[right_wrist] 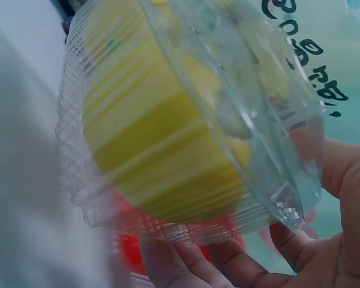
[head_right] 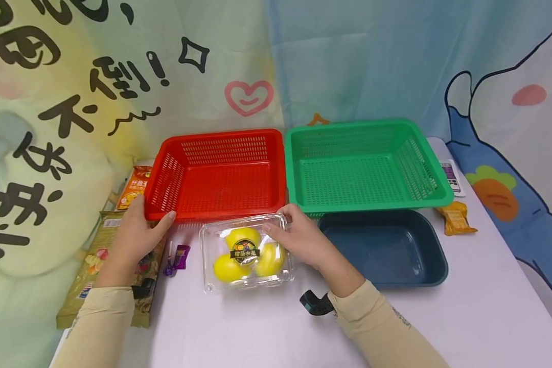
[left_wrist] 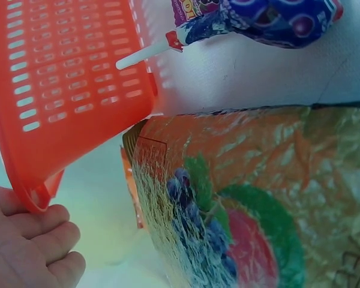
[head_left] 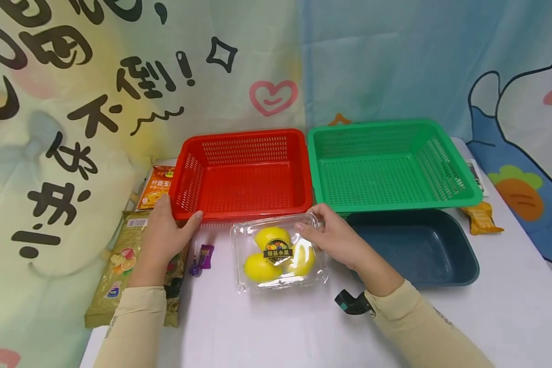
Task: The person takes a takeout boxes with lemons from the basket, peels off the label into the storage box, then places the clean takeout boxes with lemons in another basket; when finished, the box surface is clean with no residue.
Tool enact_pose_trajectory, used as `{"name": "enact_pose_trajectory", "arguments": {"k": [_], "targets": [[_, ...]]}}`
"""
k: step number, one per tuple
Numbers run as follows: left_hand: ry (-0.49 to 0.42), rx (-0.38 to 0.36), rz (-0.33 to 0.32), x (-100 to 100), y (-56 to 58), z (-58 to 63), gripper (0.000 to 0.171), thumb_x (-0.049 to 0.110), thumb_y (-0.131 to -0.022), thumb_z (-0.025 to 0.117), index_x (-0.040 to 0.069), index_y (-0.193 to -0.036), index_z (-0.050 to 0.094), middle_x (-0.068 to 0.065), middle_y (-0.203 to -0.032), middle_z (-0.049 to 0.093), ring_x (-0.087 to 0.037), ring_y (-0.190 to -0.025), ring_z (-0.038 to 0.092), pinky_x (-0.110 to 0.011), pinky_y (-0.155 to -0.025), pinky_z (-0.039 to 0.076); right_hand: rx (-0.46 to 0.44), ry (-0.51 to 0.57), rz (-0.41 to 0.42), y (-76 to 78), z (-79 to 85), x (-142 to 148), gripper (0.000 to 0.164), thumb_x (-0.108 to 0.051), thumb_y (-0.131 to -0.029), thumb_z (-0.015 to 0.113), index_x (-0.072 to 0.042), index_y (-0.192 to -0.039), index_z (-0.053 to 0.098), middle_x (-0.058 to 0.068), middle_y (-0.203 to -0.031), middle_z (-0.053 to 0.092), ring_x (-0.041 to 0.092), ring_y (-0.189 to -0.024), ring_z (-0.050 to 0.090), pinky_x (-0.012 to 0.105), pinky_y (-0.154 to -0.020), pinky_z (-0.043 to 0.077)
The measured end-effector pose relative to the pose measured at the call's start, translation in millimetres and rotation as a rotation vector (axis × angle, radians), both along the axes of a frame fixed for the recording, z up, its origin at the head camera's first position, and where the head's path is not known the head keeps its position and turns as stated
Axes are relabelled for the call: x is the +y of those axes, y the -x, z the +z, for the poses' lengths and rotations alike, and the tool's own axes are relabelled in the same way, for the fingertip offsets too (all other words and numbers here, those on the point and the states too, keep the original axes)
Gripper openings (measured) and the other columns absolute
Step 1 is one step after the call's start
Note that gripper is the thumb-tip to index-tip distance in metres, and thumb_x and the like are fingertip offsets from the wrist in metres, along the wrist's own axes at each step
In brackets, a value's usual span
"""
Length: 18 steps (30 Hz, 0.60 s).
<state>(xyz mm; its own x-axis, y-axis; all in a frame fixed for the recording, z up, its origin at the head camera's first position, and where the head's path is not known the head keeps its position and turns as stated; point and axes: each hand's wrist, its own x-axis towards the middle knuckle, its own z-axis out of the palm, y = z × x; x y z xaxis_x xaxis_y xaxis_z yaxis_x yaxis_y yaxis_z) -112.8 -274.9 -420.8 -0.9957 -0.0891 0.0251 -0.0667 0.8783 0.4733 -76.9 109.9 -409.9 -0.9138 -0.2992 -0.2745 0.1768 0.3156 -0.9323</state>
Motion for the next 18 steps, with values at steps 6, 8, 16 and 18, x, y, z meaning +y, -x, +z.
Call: {"name": "enact_pose_trajectory", "arguments": {"k": [6, 8, 16, 18], "targets": [[0.004, -0.011, 0.0, 1, -0.6, 0.6, 0.096, 0.071, -0.09, 0.063, 0.006, -0.155, 0.035, -0.021, -0.141, 0.053, -0.041, -0.128, 0.055, -0.066, -0.101, 0.055, -0.041, 0.017, 0.002, -11.1, -14.1, -5, 0.053, -0.033, -0.101, 0.07, -0.002, -0.134, 0.043, 0.014, -0.105, 0.057, 0.023, -0.072, 0.055, 0.03, -0.065, 0.049], [0.006, -0.016, 0.004, 1, -0.6, 0.7, 0.097, 0.072, -0.09, 0.062, 0.006, -0.156, 0.034, -0.021, -0.143, 0.052, -0.041, -0.13, 0.054, -0.067, -0.101, 0.055, -0.049, 0.005, -0.007, -14.1, -18.2, -6, 0.053, -0.034, -0.1, 0.07, -0.003, -0.135, 0.044, 0.013, -0.103, 0.057, 0.021, -0.071, 0.055, 0.03, -0.065, 0.049], [-0.008, -0.028, 0.015, 2, -0.3, 2.8, 0.095, 0.066, -0.091, 0.067, 0.008, -0.157, 0.033, -0.02, -0.146, 0.051, -0.042, -0.132, 0.053, -0.067, -0.101, 0.054, -0.022, -0.03, -0.048, -21.9, -31.6, -9, 0.05, -0.035, -0.1, 0.071, -0.003, -0.131, 0.048, 0.015, -0.109, 0.059, 0.02, -0.078, 0.057, 0.029, -0.07, 0.051], [-0.011, -0.028, 0.013, 2, -0.5, 3.5, 0.094, 0.065, -0.091, 0.067, 0.008, -0.157, 0.033, -0.02, -0.145, 0.051, -0.042, -0.131, 0.053, -0.067, -0.101, 0.055, -0.011, -0.028, -0.055, -22.9, -34.9, -10, 0.05, -0.035, -0.1, 0.071, -0.003, -0.13, 0.049, 0.015, -0.113, 0.061, 0.02, -0.082, 0.06, 0.03, -0.073, 0.052]]}}
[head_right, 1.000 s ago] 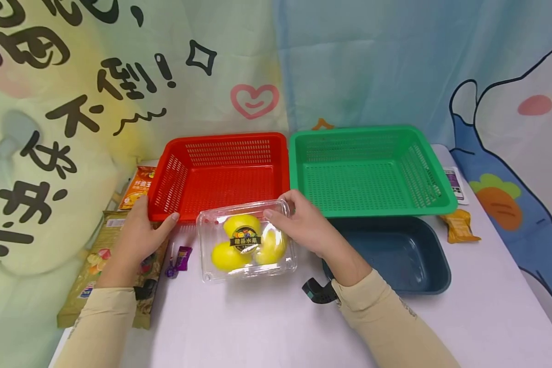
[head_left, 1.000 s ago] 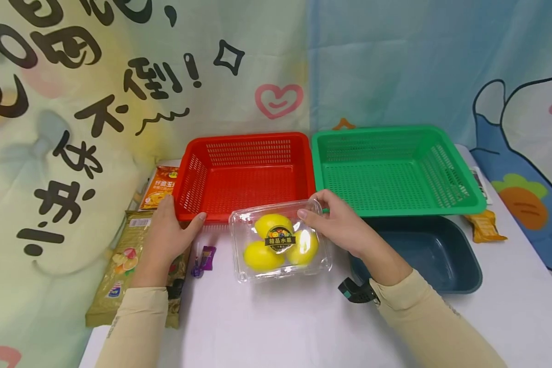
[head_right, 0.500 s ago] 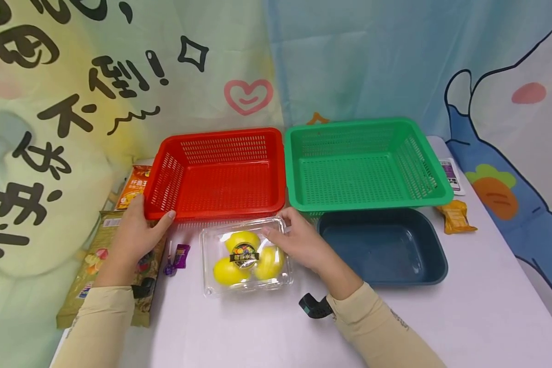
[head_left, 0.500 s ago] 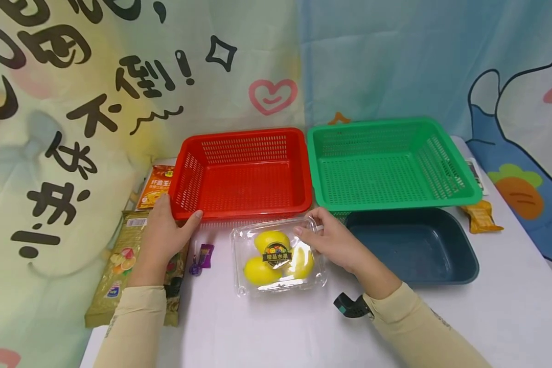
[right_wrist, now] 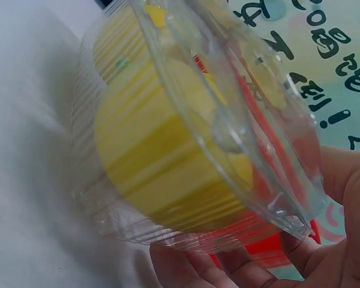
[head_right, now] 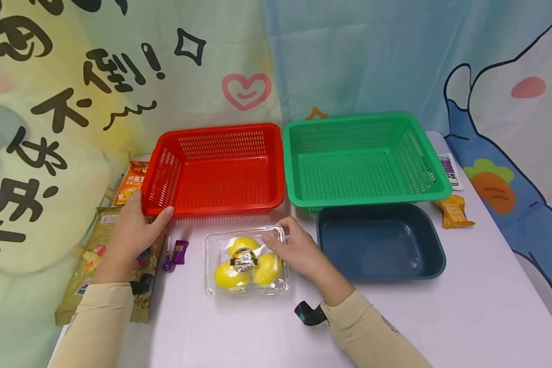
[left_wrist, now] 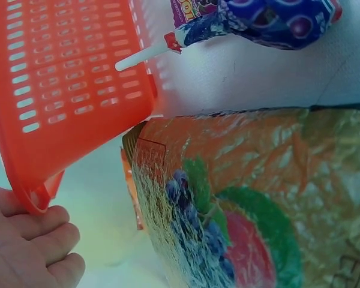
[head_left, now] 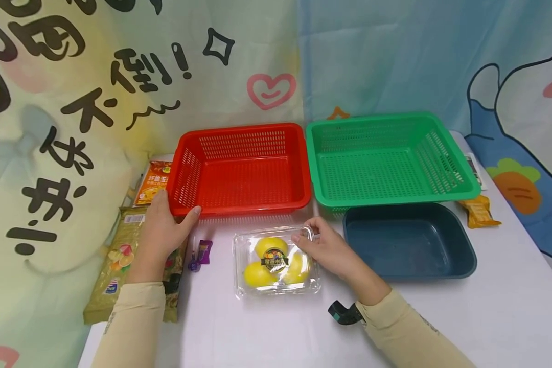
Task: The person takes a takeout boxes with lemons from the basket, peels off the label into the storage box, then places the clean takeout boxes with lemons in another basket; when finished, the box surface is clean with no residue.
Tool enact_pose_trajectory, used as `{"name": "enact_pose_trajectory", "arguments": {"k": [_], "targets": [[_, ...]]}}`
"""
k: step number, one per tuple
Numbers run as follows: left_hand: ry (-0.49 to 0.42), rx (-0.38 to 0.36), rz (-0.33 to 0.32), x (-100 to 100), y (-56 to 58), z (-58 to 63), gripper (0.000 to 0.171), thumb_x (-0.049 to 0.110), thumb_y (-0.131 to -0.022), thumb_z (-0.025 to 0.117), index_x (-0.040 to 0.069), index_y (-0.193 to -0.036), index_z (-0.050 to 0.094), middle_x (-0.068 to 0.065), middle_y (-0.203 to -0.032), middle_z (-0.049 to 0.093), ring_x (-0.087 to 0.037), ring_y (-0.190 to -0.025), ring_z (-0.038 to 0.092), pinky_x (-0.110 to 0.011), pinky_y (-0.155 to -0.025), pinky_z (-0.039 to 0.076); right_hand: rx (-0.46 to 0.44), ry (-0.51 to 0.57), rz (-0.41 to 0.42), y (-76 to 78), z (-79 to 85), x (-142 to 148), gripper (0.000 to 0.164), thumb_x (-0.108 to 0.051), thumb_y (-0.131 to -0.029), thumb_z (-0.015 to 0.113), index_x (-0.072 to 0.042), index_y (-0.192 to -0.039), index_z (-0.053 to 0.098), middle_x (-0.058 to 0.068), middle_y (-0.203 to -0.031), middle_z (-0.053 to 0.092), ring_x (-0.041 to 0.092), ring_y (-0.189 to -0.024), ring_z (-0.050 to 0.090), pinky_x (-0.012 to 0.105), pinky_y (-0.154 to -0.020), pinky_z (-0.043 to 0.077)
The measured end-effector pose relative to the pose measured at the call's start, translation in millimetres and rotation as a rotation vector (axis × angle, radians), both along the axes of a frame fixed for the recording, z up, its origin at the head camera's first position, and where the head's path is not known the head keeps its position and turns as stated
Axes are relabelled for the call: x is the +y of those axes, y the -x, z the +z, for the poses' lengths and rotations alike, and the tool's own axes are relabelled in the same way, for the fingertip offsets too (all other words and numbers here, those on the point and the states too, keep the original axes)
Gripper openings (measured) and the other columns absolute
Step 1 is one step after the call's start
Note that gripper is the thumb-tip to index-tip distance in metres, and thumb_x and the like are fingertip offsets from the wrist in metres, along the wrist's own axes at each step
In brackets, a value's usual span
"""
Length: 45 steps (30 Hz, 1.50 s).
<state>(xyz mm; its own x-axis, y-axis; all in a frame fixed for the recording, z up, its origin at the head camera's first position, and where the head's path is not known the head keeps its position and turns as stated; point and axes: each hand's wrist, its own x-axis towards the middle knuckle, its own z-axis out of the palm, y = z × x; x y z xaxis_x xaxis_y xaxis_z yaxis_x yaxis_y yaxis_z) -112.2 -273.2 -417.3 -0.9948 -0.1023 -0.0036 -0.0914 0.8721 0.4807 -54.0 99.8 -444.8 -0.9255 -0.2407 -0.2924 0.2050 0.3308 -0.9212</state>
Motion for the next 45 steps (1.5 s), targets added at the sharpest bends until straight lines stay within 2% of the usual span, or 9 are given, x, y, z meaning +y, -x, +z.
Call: {"name": "enact_pose_trajectory", "arguments": {"k": [5, 12, 17, 26, 32, 35, 40, 42, 45], "targets": [[-0.008, 0.015, -0.013, -1, 0.0, 0.9, 0.093, 0.065, -0.091, 0.067, 0.006, -0.156, 0.034, -0.021, -0.142, 0.052, -0.042, -0.129, 0.054, -0.067, -0.099, 0.056, 0.006, 0.003, -0.021, -0.2, -7.4, -2, 0.048, -0.034, -0.099, 0.071, -0.002, -0.127, 0.05, 0.015, -0.115, 0.062, 0.02, -0.091, 0.063, 0.03, -0.076, 0.053], [-0.005, 0.016, -0.014, -1, 1.4, -1.6, 0.094, 0.065, -0.091, 0.067, 0.006, -0.156, 0.034, -0.021, -0.141, 0.052, -0.042, -0.128, 0.054, -0.067, -0.099, 0.056, -0.003, -0.014, -0.061, -2.1, -17.1, -3, 0.047, -0.034, -0.099, 0.072, -0.002, -0.127, 0.05, 0.012, -0.106, 0.061, 0.019, -0.087, 0.059, 0.029, -0.074, 0.051], [0.002, 0.025, -0.014, -3, 0.9, -2.1, 0.093, 0.063, -0.091, 0.068, 0.005, -0.156, 0.034, -0.022, -0.141, 0.052, -0.042, -0.129, 0.053, -0.068, -0.1, 0.055, 0.013, -0.02, -0.066, -3.2, -21.8, -4, 0.048, -0.034, -0.099, 0.071, -0.001, -0.129, 0.051, 0.014, -0.109, 0.063, 0.016, -0.085, 0.065, 0.028, -0.071, 0.054], [-0.002, 0.02, -0.009, -4, -3.3, 0.1, 0.093, 0.062, -0.092, 0.068, 0.004, -0.156, 0.034, -0.022, -0.141, 0.052, -0.043, -0.128, 0.053, -0.068, -0.1, 0.055, 0.027, -0.063, -0.095, -2.0, -28.6, -10, 0.052, -0.037, -0.099, 0.072, -0.003, -0.132, 0.053, 0.017, -0.119, 0.066, 0.024, -0.103, 0.07, 0.028, -0.078, 0.057], [0.0, 0.02, -0.009, -5, -3.9, -1.1, 0.094, 0.064, -0.092, 0.067, 0.005, -0.156, 0.033, -0.022, -0.143, 0.051, -0.043, -0.131, 0.052, -0.069, -0.101, 0.054, 0.03, -0.098, -0.112, -0.7, -31.9, -13, 0.052, -0.039, -0.098, 0.071, -0.004, -0.132, 0.054, 0.015, -0.119, 0.065, 0.025, -0.105, 0.066, 0.028, -0.082, 0.055], [0.004, 0.005, -0.007, -5, -3.0, -1.7, 0.099, 0.065, -0.092, 0.065, 0.005, -0.161, 0.027, -0.023, -0.152, 0.046, -0.045, -0.137, 0.047, -0.071, -0.104, 0.051, 0.042, -0.116, -0.117, 0.5, -33.2, -12, 0.052, -0.04, -0.098, 0.071, -0.004, -0.132, 0.055, 0.015, -0.117, 0.065, 0.026, -0.104, 0.065, 0.028, -0.083, 0.054], [0.036, -0.046, 0.002, -4, -1.9, -1.4, 0.114, 0.072, -0.093, 0.058, 0.005, -0.168, 0.005, -0.024, -0.173, 0.019, -0.05, -0.155, 0.026, -0.076, -0.112, 0.038, 0.059, -0.132, -0.134, 2.9, -33.4, -12, 0.052, -0.041, -0.098, 0.071, -0.004, -0.132, 0.057, 0.016, -0.115, 0.065, 0.026, -0.102, 0.062, 0.029, -0.081, 0.053], [0.041, -0.042, -0.001, -4, -2.8, -0.9, 0.114, 0.074, -0.093, 0.055, 0.005, -0.168, 0.003, -0.023, -0.175, 0.012, -0.051, -0.157, 0.02, -0.077, -0.113, 0.034, 0.056, -0.13, -0.141, 3.5, -33.5, -12, 0.052, -0.041, -0.098, 0.072, -0.004, -0.131, 0.057, 0.016, -0.114, 0.065, 0.026, -0.1, 0.061, 0.029, -0.08, 0.053], [0.032, 0.011, -0.008, -3, -6.3, 1.1, 0.11, 0.071, -0.094, 0.056, 0.006, -0.168, 0.007, -0.021, -0.175, 0.011, -0.049, -0.158, 0.019, -0.077, -0.114, 0.034, 0.048, -0.122, -0.145, 4.2, -33.9, -12, 0.052, -0.041, -0.097, 0.072, -0.004, -0.131, 0.057, 0.015, -0.113, 0.064, 0.026, -0.099, 0.06, 0.029, -0.08, 0.052]]}}
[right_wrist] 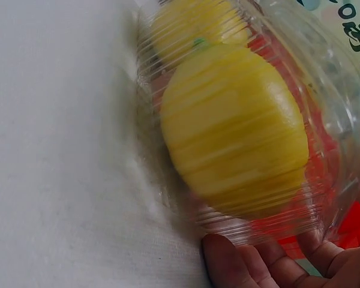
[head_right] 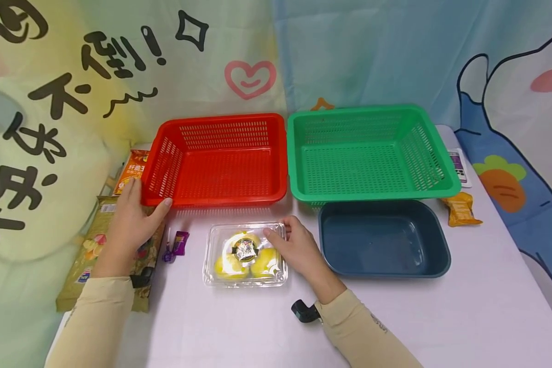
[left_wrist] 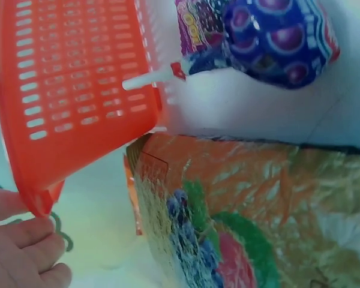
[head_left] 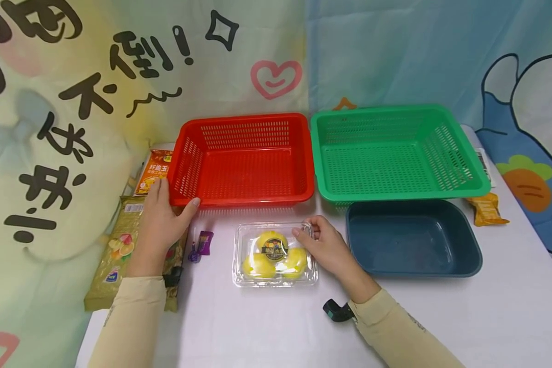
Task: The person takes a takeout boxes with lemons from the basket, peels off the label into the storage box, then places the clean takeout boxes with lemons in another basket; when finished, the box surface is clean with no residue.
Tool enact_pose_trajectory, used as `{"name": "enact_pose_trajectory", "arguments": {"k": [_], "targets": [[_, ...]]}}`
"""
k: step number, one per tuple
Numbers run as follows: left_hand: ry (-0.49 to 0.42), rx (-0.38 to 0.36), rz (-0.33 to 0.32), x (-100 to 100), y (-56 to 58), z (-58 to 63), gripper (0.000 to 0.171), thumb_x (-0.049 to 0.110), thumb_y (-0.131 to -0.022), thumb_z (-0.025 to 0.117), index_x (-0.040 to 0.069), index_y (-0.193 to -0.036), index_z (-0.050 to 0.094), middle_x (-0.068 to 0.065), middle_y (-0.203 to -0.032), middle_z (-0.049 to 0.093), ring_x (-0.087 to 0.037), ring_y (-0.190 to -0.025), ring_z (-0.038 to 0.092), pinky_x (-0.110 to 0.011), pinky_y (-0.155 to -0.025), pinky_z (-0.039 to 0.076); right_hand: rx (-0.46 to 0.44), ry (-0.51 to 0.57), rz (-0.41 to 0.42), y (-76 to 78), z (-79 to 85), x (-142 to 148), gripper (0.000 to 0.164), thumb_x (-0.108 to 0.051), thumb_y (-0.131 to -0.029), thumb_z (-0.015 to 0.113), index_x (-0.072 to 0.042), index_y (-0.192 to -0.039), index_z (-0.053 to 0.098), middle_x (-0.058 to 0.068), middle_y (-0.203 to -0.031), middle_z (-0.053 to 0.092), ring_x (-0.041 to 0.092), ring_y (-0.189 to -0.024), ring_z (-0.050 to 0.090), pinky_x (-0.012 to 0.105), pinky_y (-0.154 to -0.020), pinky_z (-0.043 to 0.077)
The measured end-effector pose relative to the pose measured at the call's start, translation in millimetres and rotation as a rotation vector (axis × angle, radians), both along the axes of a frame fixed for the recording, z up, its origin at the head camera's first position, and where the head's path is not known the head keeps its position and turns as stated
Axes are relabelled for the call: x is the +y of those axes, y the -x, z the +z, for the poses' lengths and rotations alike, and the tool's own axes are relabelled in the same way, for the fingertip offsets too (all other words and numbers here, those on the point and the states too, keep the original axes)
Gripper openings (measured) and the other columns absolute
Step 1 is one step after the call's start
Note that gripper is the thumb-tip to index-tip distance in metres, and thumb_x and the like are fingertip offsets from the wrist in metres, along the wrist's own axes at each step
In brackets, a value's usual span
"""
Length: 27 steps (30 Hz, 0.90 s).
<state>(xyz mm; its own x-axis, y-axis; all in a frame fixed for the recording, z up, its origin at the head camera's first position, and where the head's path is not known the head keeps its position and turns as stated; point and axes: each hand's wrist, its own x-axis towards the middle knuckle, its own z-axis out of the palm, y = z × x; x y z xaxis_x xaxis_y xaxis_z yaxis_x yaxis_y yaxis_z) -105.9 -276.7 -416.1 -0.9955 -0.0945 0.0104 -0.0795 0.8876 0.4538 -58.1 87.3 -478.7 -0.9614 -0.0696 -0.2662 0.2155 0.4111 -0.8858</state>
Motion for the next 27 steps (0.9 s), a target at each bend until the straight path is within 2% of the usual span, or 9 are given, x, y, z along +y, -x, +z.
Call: {"name": "enact_pose_trajectory", "arguments": {"k": [7, 11, 14, 17, 20, 24, 27], "targets": [[-0.049, 0.156, -0.043, 13, -15.5, 11.9, 0.1, 0.06, -0.094, 0.066, 0.015, -0.169, 0.018, -0.011, -0.176, 0.018, -0.042, -0.16, 0.024, -0.077, -0.117, 0.033, 0.014, 0.004, 0.001, 1.3, -1.7, 0, 0.051, -0.041, -0.097, 0.072, -0.005, -0.13, 0.058, 0.015, -0.113, 0.065, 0.025, -0.099, 0.061, 0.03, -0.081, 0.052], [-0.115, 0.227, -0.109, 24, -26.1, 16.6, 0.098, 0.047, -0.092, 0.074, 0.019, -0.169, 0.02, -0.01, -0.175, 0.024, -0.039, -0.16, 0.027, -0.073, -0.121, 0.031, 0.022, 0.003, 0.005, 1.5, -2.0, 0, 0.052, -0.042, -0.097, 0.072, -0.004, -0.131, 0.058, 0.015, -0.112, 0.065, 0.025, -0.098, 0.061, 0.03, -0.08, 0.051], [-0.15, 0.252, -0.186, 33, -34.0, 15.4, 0.1, 0.038, -0.089, 0.078, 0.016, -0.168, 0.02, -0.014, -0.173, 0.026, -0.039, -0.16, 0.027, -0.068, -0.125, 0.029, 0.018, 0.001, 0.006, 1.4, -1.5, 0, 0.053, -0.042, -0.097, 0.072, -0.005, -0.131, 0.058, 0.015, -0.112, 0.065, 0.025, -0.098, 0.061, 0.03, -0.081, 0.051], [-0.139, 0.218, -0.244, 41, -42.9, 11.2, 0.102, 0.04, -0.09, 0.079, 0.01, -0.168, 0.02, -0.015, -0.174, 0.023, -0.04, -0.16, 0.024, -0.066, -0.127, 0.026, 0.013, 0.0, 0.003, 1.1, -1.5, -1, 0.052, -0.042, -0.097, 0.073, -0.005, -0.131, 0.058, 0.014, -0.113, 0.065, 0.025, -0.098, 0.061, 0.03, -0.08, 0.051], [-0.097, 0.156, -0.291, 50, -51.7, 6.2, 0.103, 0.05, -0.09, 0.078, 0.007, -0.166, 0.024, -0.013, -0.175, 0.022, -0.039, -0.162, 0.022, -0.065, -0.128, 0.023, 0.011, 0.006, 0.003, 0.8, -2.3, -1, 0.053, -0.042, -0.097, 0.073, -0.005, -0.131, 0.058, 0.015, -0.113, 0.065, 0.025, -0.098, 0.061, 0.029, -0.079, 0.051], [-0.039, 0.077, -0.357, 62, -64.2, -1.9, 0.107, 0.06, -0.088, 0.075, 0.01, -0.167, 0.024, -0.01, -0.175, 0.023, -0.035, -0.163, 0.021, -0.063, -0.129, 0.024, 0.012, 0.007, 0.005, 1.0, -3.5, 0, 0.054, -0.044, -0.097, 0.073, -0.005, -0.132, 0.057, 0.015, -0.114, 0.065, 0.025, -0.099, 0.061, 0.029, -0.079, 0.052], [-0.015, 0.048, -0.401, 68, -73.2, -9.1, 0.109, 0.063, -0.087, 0.075, 0.011, -0.167, 0.024, -0.01, -0.174, 0.025, -0.035, -0.162, 0.024, -0.06, -0.129, 0.028, 0.011, 0.01, 0.006, 1.5, -3.5, 0, 0.055, -0.044, -0.097, 0.073, -0.005, -0.132, 0.057, 0.015, -0.115, 0.065, 0.025, -0.1, 0.061, 0.029, -0.079, 0.052]]}}
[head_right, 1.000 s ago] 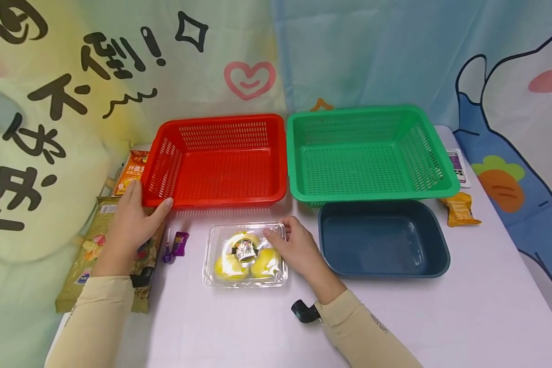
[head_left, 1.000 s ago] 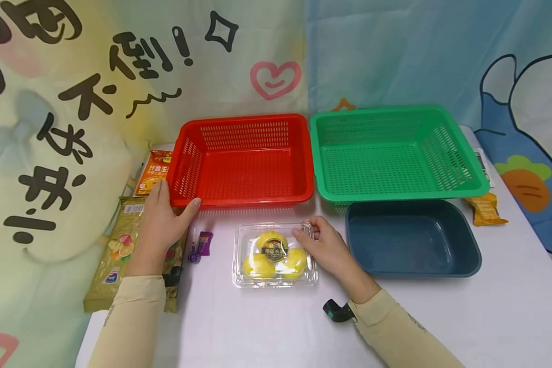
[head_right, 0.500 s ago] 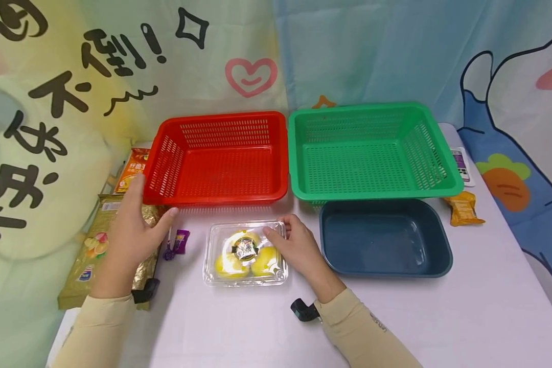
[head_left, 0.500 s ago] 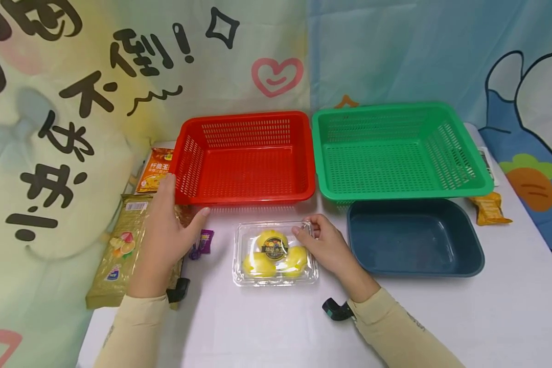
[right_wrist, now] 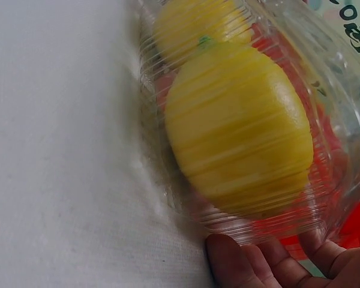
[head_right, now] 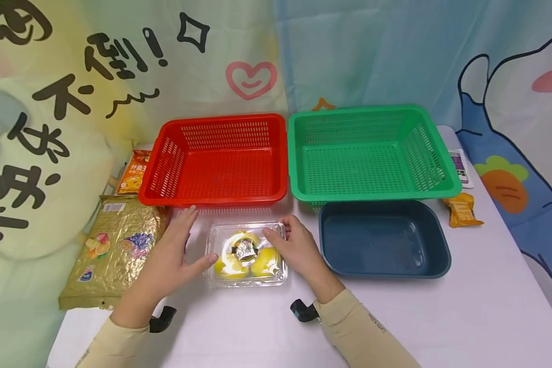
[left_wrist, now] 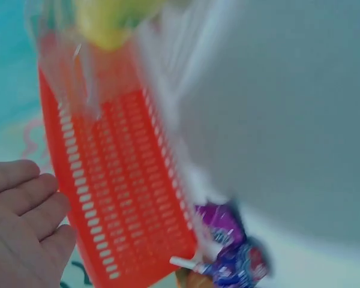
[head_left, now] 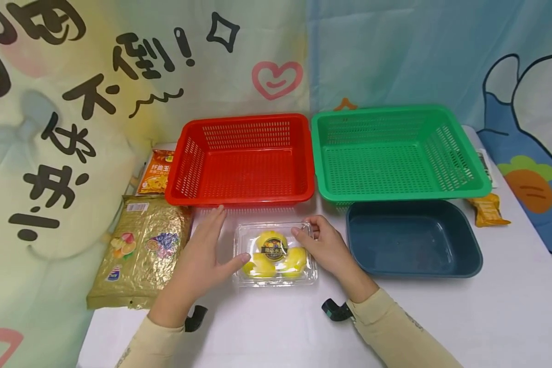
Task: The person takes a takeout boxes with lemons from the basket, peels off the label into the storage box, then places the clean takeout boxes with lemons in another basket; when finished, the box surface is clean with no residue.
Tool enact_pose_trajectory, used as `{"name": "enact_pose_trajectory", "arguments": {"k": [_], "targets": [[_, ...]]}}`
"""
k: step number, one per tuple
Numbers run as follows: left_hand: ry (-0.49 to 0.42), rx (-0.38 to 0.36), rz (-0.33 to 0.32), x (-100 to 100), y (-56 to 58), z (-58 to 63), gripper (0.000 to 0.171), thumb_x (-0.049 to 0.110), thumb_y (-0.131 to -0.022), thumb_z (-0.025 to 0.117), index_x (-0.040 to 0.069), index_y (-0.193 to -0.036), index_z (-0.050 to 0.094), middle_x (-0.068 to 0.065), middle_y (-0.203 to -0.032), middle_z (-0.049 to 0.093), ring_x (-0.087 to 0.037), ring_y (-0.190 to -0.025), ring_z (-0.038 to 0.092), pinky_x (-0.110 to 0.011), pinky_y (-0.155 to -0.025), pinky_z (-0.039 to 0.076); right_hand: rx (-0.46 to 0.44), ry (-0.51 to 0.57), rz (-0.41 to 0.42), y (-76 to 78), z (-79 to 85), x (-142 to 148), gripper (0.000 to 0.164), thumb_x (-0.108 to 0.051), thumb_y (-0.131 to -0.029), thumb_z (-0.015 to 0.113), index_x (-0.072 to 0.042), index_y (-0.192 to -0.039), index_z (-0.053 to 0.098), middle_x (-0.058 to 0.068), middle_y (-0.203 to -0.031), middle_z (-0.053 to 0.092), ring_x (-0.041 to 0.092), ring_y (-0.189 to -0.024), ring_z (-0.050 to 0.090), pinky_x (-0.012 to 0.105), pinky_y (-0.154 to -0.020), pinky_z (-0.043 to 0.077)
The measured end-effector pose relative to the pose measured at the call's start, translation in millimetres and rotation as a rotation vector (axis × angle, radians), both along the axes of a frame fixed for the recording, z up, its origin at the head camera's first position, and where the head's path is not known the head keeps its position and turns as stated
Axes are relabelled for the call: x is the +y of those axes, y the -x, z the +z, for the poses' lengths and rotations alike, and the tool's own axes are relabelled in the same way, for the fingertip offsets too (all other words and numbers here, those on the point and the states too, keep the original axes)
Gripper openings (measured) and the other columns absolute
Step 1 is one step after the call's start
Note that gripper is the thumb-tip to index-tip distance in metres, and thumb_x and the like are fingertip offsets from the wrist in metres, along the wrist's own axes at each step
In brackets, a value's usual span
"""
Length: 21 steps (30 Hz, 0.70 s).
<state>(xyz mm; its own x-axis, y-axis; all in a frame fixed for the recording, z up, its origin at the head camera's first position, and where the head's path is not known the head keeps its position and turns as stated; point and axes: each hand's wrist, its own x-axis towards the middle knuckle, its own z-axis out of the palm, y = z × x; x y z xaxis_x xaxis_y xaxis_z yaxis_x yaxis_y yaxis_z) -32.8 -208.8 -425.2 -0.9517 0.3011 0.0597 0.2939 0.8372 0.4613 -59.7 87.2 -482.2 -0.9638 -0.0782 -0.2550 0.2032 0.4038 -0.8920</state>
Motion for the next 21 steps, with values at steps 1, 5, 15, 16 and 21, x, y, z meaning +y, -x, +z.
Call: {"name": "enact_pose_trajectory", "arguments": {"k": [1, 5, 15, 16, 21], "targets": [[0.008, -0.006, -0.012, 2, -2.8, -1.7, 0.109, 0.064, -0.086, 0.076, 0.01, -0.167, 0.025, -0.011, -0.174, 0.027, -0.035, -0.161, 0.026, -0.058, -0.129, 0.028, 0.0, 0.004, 0.001, -0.1, 0.4, 0, 0.055, -0.044, -0.097, 0.072, -0.005, -0.133, 0.057, 0.015, -0.115, 0.065, 0.025, -0.1, 0.061, 0.029, -0.079, 0.052], [0.042, -0.019, -0.035, 8, -13.4, -7.8, 0.112, 0.069, -0.084, 0.075, 0.004, -0.164, 0.031, -0.014, -0.171, 0.032, -0.036, -0.16, 0.029, -0.056, -0.129, 0.029, 0.001, 0.011, 0.0, -0.7, -0.1, 1, 0.054, -0.044, -0.097, 0.072, -0.005, -0.132, 0.057, 0.015, -0.115, 0.065, 0.025, -0.101, 0.061, 0.028, -0.079, 0.052], [0.093, 0.015, -0.052, 10, -26.2, -20.5, 0.115, 0.073, -0.08, 0.076, 0.002, -0.162, 0.035, -0.015, -0.17, 0.035, -0.035, -0.159, 0.031, -0.053, -0.127, 0.033, -0.006, -0.002, -0.006, -0.4, 0.2, 0, 0.054, -0.046, -0.097, 0.072, -0.007, -0.132, 0.058, 0.014, -0.117, 0.065, 0.027, -0.104, 0.062, 0.03, -0.085, 0.053], [0.096, 0.018, -0.054, 10, -26.6, -21.3, 0.116, 0.073, -0.08, 0.076, 0.002, -0.162, 0.035, -0.015, -0.17, 0.035, -0.034, -0.159, 0.031, -0.053, -0.128, 0.033, -0.006, -0.003, -0.006, -0.6, 0.6, 0, 0.054, -0.046, -0.097, 0.071, -0.007, -0.132, 0.058, 0.014, -0.117, 0.065, 0.026, -0.105, 0.062, 0.029, -0.085, 0.053], [0.093, 0.018, -0.052, 10, -28.5, -24.7, 0.118, 0.074, -0.078, 0.077, 0.003, -0.162, 0.034, -0.014, -0.17, 0.035, -0.033, -0.159, 0.031, -0.051, -0.128, 0.032, -0.006, -0.001, -0.009, -1.5, -0.1, 0, 0.053, -0.044, -0.097, 0.072, -0.007, -0.132, 0.058, 0.014, -0.117, 0.066, 0.026, -0.105, 0.062, 0.029, -0.085, 0.053]]}}
